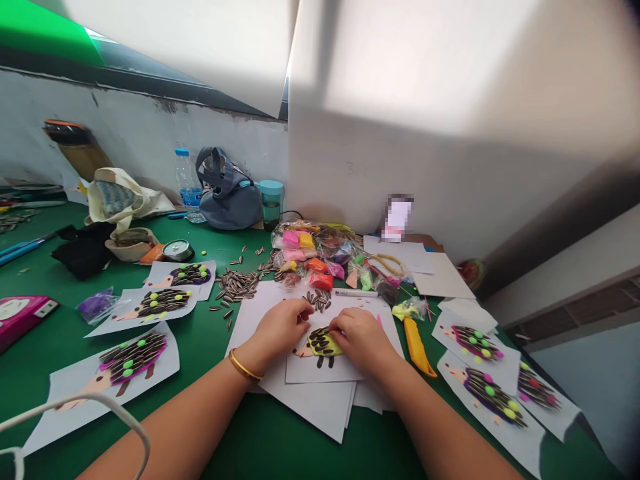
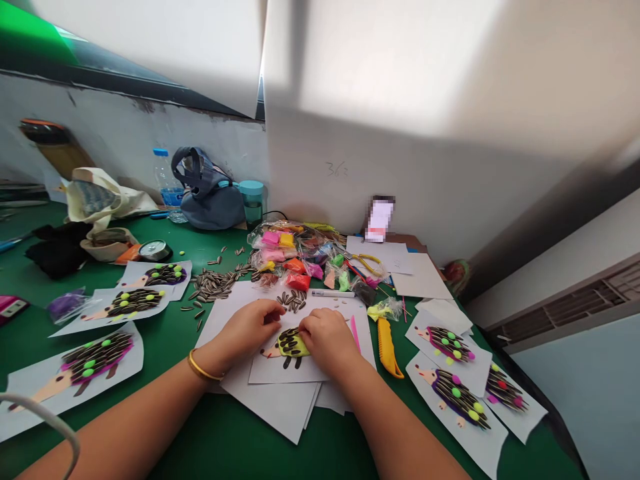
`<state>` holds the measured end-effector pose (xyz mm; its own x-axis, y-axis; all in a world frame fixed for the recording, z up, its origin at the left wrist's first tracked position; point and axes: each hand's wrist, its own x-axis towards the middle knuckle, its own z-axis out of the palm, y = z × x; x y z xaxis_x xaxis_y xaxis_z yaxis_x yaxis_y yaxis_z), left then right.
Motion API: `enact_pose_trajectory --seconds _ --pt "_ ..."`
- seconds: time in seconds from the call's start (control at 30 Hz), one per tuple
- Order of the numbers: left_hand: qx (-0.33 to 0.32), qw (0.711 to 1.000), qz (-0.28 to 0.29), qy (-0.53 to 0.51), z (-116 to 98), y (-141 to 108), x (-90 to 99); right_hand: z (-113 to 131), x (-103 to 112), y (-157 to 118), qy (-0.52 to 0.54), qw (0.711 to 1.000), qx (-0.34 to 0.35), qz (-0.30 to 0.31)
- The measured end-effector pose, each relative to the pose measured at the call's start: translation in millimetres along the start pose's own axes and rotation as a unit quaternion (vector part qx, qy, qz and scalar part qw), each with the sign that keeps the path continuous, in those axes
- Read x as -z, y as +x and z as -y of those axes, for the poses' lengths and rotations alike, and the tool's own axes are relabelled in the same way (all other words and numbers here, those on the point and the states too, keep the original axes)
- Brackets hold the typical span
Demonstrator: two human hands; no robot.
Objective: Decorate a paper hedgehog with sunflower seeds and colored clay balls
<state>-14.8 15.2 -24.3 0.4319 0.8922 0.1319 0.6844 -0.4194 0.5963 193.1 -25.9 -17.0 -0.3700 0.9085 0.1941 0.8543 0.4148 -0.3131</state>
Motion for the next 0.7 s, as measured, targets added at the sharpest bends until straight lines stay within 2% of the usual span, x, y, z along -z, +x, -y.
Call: enact_pose_trajectory --seconds 0.17,0.27,0.4,0.7 --pt "0.019 0.995 -0.094 0.005 13.1 6.2 9.4 -7.4 14.2 -0.6 0.051 0.997 -0.048 -0.032" --pt "-0.018 0.996 -0.080 0.043 16.2 8.5 11.5 -11.6 17.1 0.7 0.059 0.995 -0.068 -0.052" --pt "-0.063 0.989 -0.063 0.118 10.9 12.1 5.1 -13.6 13.2 2.5 0.068 0.993 -0.077 -0.052" --pt "-0.060 0.973 -0.050 0.218 -1.2 14.8 -1.5 -11.7 8.2 2.3 0.085 0.992 -0.063 -0.067"
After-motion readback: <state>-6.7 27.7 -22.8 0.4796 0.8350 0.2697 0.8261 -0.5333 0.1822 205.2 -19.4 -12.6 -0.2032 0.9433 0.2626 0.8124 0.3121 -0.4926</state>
